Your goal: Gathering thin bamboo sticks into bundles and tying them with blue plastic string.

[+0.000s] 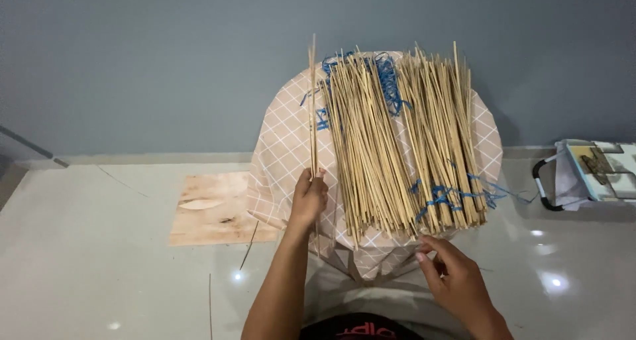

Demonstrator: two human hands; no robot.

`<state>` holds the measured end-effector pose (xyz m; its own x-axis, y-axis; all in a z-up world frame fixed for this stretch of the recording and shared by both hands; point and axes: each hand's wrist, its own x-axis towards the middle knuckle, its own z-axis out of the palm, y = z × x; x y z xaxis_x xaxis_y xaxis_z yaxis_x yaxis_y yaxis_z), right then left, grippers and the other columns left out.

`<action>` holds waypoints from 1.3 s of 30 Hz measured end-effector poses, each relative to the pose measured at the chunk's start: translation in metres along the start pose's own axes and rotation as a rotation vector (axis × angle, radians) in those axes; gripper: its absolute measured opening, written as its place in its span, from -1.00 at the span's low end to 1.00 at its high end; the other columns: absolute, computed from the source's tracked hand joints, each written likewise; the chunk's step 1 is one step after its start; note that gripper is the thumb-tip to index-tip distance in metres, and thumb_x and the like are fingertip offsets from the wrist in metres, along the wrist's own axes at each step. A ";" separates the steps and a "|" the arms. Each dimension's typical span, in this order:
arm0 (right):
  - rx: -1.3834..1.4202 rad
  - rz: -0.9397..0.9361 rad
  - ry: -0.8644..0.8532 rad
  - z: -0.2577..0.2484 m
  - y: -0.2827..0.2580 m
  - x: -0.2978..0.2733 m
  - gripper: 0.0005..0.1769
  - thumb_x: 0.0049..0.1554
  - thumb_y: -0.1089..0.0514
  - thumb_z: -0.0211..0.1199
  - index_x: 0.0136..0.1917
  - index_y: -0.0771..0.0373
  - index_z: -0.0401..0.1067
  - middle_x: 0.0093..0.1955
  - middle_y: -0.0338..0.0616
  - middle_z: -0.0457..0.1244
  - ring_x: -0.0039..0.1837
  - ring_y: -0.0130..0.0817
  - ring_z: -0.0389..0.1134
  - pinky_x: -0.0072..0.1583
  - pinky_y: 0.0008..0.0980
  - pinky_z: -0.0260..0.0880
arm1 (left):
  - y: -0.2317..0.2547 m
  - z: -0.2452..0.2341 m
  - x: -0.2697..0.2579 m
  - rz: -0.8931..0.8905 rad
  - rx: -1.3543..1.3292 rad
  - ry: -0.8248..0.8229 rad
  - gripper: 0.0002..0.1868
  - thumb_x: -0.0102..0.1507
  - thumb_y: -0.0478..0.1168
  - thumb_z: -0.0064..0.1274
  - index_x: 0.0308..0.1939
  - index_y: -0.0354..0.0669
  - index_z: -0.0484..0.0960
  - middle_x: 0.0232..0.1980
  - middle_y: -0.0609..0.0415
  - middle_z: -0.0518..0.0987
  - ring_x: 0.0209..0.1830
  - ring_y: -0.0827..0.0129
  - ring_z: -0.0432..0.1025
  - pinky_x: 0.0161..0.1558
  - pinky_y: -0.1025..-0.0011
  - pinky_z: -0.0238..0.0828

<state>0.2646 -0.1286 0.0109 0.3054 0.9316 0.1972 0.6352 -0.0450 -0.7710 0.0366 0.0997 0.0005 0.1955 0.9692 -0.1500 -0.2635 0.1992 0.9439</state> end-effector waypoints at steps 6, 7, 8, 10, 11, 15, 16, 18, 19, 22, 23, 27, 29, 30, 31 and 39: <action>0.199 -0.163 -0.170 0.032 -0.029 0.018 -0.67 0.17 0.07 0.20 0.17 0.18 0.54 -0.35 -0.26 0.38 -0.48 -0.53 0.18 -0.43 -0.51 0.21 | 0.000 0.008 -0.038 -0.073 -0.250 -0.077 -0.80 0.50 -0.11 -0.24 -0.06 -0.08 0.46 -0.55 0.22 0.34 -0.68 0.52 0.10 -0.61 0.49 0.00; 0.197 -0.162 -0.169 0.038 -0.044 0.025 -0.67 0.17 0.07 0.20 0.17 0.18 0.54 -0.35 -0.26 0.38 -0.48 -0.53 0.18 -0.43 -0.51 0.21 | 0.000 0.013 -0.042 -0.074 -0.251 -0.079 -0.80 0.50 -0.11 -0.24 -0.06 -0.08 0.46 -0.55 0.22 0.34 -0.68 0.52 0.10 -0.61 0.49 0.00; 0.104 -0.113 -0.344 0.044 -0.057 0.034 -0.57 0.22 -0.05 0.08 0.28 0.11 0.47 -0.29 -0.26 0.41 -0.40 -0.49 0.27 -0.31 -0.47 0.31 | 0.000 0.018 -0.045 -0.095 -0.303 -0.089 -0.77 0.49 -0.08 -0.24 -0.01 -0.10 0.46 -0.49 0.19 0.41 -0.62 0.48 0.22 -0.56 0.47 0.16; 0.009 -0.065 -0.521 0.063 -0.069 0.044 -0.48 0.26 -0.16 -0.03 0.38 0.04 0.40 -0.23 -0.25 0.45 -0.32 -0.45 0.37 -0.19 -0.43 0.40 | -0.006 0.027 -0.050 -0.115 -0.356 -0.097 -0.73 0.49 -0.05 -0.23 0.03 -0.13 0.47 -0.44 0.15 0.47 -0.56 0.43 0.35 -0.51 0.45 0.32; 0.120 -0.128 -0.444 0.076 -0.067 0.046 -0.70 0.27 -0.01 0.03 0.16 0.13 0.43 -0.30 -0.22 0.38 -0.38 -0.42 0.29 -0.27 -0.40 0.28 | -0.011 0.030 -0.051 -0.009 -0.388 -0.147 -0.74 0.48 -0.07 -0.22 0.05 -0.15 0.45 -0.36 0.06 0.52 -0.46 0.40 0.40 -0.37 0.43 0.41; 0.444 -0.071 -0.317 0.109 -0.052 0.041 -0.84 0.24 0.25 0.13 0.03 0.29 0.51 -0.33 -0.22 0.32 -0.39 -0.51 0.21 -0.34 -0.49 0.16 | -0.010 0.034 -0.060 0.207 -0.282 -0.191 -0.67 0.48 -0.04 -0.24 0.08 -0.24 0.42 -0.25 -0.10 0.59 -0.30 0.28 0.48 -0.15 0.36 0.49; 0.445 -0.070 -0.320 0.111 -0.046 0.040 -0.84 0.24 0.25 0.13 0.03 0.29 0.51 -0.33 -0.22 0.32 -0.39 -0.51 0.21 -0.34 -0.49 0.16 | -0.006 0.036 -0.063 0.206 -0.281 -0.188 -0.67 0.48 -0.04 -0.24 0.08 -0.24 0.42 -0.25 -0.10 0.59 -0.30 0.28 0.48 -0.15 0.36 0.49; 0.433 -0.010 -0.359 0.116 -0.033 0.036 -0.87 0.27 0.17 0.14 0.02 0.18 0.50 -0.37 -0.25 0.32 -0.45 -0.50 0.21 -0.42 -0.51 0.17 | -0.002 0.039 -0.071 0.243 -0.172 -0.173 -0.64 0.47 -0.01 -0.27 0.08 -0.24 0.43 -0.20 -0.09 0.62 -0.23 0.24 0.53 -0.08 0.29 0.50; 0.432 -0.001 -0.361 0.108 -0.046 0.036 -0.87 0.27 0.17 0.14 0.02 0.18 0.50 -0.37 -0.25 0.32 -0.45 -0.50 0.21 -0.42 -0.51 0.17 | -0.005 0.040 -0.070 0.234 -0.173 -0.172 -0.64 0.47 -0.01 -0.27 0.08 -0.24 0.43 -0.20 -0.09 0.62 -0.23 0.24 0.53 -0.08 0.29 0.50; 0.580 -0.072 -0.207 0.090 -0.065 0.030 -0.82 0.20 0.33 0.17 -0.18 0.35 0.57 -0.56 -0.11 0.27 -0.44 -0.41 0.26 -0.34 -0.39 0.35 | -0.008 0.047 -0.071 0.221 -0.151 -0.095 -0.72 0.51 -0.10 -0.35 0.08 -0.17 0.41 -0.22 -0.19 0.70 -0.29 0.22 0.64 -0.16 0.39 0.52; 0.587 -0.038 -0.245 0.091 -0.059 0.027 -0.80 0.20 0.29 0.20 -0.22 0.36 0.57 -0.56 -0.06 0.29 -0.46 -0.39 0.28 -0.34 -0.40 0.35 | -0.006 0.047 -0.072 0.215 -0.170 -0.099 -0.70 0.52 -0.09 -0.35 0.08 -0.20 0.42 -0.24 -0.19 0.70 -0.33 0.23 0.63 -0.21 0.40 0.52; 0.606 0.000 -0.329 0.103 -0.036 0.016 -0.73 0.23 0.19 0.25 -0.25 0.37 0.59 -0.50 -0.03 0.36 -0.40 -0.36 0.35 -0.26 -0.37 0.41 | -0.009 0.044 -0.073 0.215 -0.258 -0.088 -0.72 0.52 -0.11 -0.34 0.06 -0.20 0.43 -0.46 -0.09 0.60 -0.60 0.30 0.54 -0.48 0.51 0.46; 0.577 0.017 -0.349 0.097 -0.041 0.012 -0.71 0.25 0.15 0.24 -0.21 0.37 0.60 -0.47 -0.05 0.36 -0.35 -0.36 0.32 -0.24 -0.34 0.41 | -0.010 0.043 -0.075 0.233 -0.264 -0.070 -0.73 0.52 -0.14 -0.34 0.03 -0.21 0.43 -0.56 -0.02 0.46 -0.73 0.35 0.37 -0.61 0.53 0.30; 0.554 0.032 -0.362 0.093 -0.045 0.013 -0.68 0.26 0.11 0.22 -0.18 0.38 0.61 -0.44 -0.07 0.36 -0.30 -0.35 0.29 -0.21 -0.31 0.40 | -0.008 0.043 -0.074 0.254 -0.264 -0.058 -0.75 0.52 -0.16 -0.34 -0.01 -0.21 0.43 -0.65 0.05 0.33 -0.87 0.40 0.21 -0.73 0.56 0.15; 0.551 0.024 -0.365 0.095 -0.047 0.015 -0.68 0.26 0.11 0.22 -0.18 0.38 0.61 -0.44 -0.07 0.36 -0.30 -0.35 0.29 -0.21 -0.31 0.40 | -0.005 0.043 -0.071 0.261 -0.267 -0.055 -0.75 0.52 -0.16 -0.34 -0.01 -0.21 0.43 -0.65 0.05 0.33 -0.87 0.40 0.21 -0.73 0.56 0.15; 0.849 0.078 -0.384 0.131 -0.009 0.011 -0.74 0.24 0.13 0.26 -0.14 0.41 0.50 -0.45 -0.05 0.29 -0.39 -0.38 0.29 -0.34 -0.40 0.36 | -0.015 0.035 -0.065 0.257 -0.180 -0.088 -0.70 0.50 -0.10 -0.30 0.13 -0.19 0.44 -0.50 -0.03 0.51 -0.69 0.33 0.42 -0.60 0.49 0.26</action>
<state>0.1688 -0.0711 -0.0592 -0.0266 0.9992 0.0293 -0.1548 0.0249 -0.9876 0.0605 0.0282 0.0068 0.1795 0.9764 0.1202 -0.4759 -0.0207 0.8793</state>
